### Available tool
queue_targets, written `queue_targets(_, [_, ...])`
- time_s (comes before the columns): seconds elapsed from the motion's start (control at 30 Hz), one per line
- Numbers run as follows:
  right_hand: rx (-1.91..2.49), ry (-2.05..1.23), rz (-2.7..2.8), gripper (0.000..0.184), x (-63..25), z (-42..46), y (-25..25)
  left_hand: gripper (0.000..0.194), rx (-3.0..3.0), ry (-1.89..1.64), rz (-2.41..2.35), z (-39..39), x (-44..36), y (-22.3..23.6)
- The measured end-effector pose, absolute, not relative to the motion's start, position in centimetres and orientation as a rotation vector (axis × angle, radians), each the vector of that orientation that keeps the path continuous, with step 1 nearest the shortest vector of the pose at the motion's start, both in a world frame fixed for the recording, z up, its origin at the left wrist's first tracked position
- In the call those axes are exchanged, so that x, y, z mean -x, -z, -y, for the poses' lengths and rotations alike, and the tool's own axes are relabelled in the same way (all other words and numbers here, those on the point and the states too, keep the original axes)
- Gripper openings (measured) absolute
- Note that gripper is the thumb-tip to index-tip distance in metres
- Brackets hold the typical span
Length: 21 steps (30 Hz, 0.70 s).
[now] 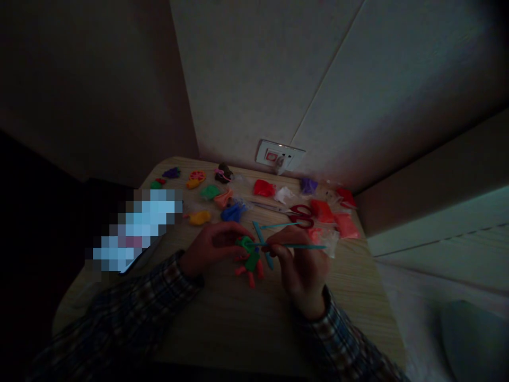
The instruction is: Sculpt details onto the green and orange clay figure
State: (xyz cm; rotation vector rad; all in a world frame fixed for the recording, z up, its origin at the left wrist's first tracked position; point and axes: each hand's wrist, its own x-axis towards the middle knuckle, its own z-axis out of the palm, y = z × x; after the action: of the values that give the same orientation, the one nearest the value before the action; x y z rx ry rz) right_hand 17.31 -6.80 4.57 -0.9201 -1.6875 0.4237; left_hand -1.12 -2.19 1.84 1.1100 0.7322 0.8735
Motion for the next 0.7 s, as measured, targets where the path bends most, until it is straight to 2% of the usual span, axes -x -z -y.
queue_targets(0.47, [0.755, -0.250, 1.856, 0.014, -17.05, 6.33, -4.92, 0.026, -1.080, -0.914, -0.747, 2.25, 1.12, -1.67])
queue_targets(0.7, [0.710, -0.265, 1.814, 0.014, -17.03, 6.27, -4.44, 0.026, -1.065, -0.934, -0.734, 2.28, 1.05, -1.82])
